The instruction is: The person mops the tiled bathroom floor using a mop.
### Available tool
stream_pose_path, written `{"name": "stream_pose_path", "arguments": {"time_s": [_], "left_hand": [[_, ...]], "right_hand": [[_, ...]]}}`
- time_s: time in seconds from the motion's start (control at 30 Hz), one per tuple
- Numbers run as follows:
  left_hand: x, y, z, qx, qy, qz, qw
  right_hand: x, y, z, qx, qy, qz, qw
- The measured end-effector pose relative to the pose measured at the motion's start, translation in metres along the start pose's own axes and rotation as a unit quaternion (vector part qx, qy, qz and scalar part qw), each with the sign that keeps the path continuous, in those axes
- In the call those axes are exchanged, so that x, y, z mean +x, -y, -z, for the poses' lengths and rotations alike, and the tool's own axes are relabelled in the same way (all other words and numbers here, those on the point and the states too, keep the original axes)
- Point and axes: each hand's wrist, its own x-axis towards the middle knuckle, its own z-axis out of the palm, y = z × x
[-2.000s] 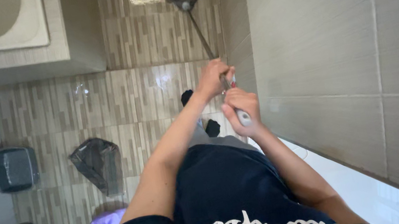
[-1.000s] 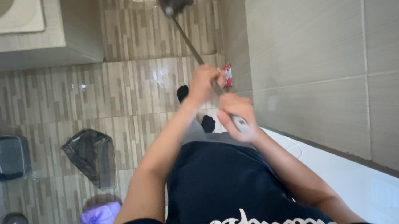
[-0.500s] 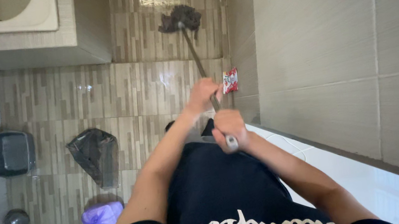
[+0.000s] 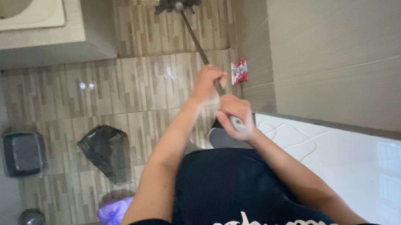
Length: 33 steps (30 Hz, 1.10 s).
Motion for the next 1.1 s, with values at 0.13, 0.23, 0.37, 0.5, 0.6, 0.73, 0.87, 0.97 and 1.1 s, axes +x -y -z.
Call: {"name": "stream_pose_path", "arguments": {"time_s": [0.13,0.23,0.37,0.5,0.6,0.73,0.87,0.97,1.1], "left_hand": [[-0.023,-0.069,0.029,-0.016,-0.037,0.017,0.999],[-0.041,-0.085,0.054,-0.072,-0.032,-0.005,0.997],[-0.07,-0.062,0.069,-0.061,0.006,-0.048,0.997],[-0.084,-0.013,0.068,-0.053,0.039,-0.081,0.995],[-0.085,0.032,0.079,-0.034,0.089,-0.067,0.993],[-0.083,0.066,0.076,-0.005,-0.034,-0.086,0.996],[-0.08,0.07,0.089,-0.013,0.072,-0.037,0.997],[-0.084,0.033,0.091,-0.05,0.041,-0.036,0.997],[-0.096,-0.031,0.106,-0.068,0.027,-0.027,0.997]], "right_hand": [[0.002,0.062,0.001,0.005,-0.009,-0.011,1.0],[0.0,0.087,-0.017,0.038,-0.03,0.006,0.999],[-0.009,0.086,-0.056,0.027,-0.039,0.085,0.995],[-0.024,0.061,-0.086,0.0,-0.021,0.129,0.991],[-0.031,0.03,-0.105,-0.06,0.025,0.059,0.996],[-0.034,0.001,-0.137,-0.081,-0.002,0.007,0.997],[-0.031,0.008,-0.152,-0.048,-0.057,-0.031,0.997],[-0.026,0.044,-0.14,-0.031,-0.078,-0.051,0.995],[-0.023,0.111,-0.113,-0.026,-0.066,-0.058,0.996]]}}
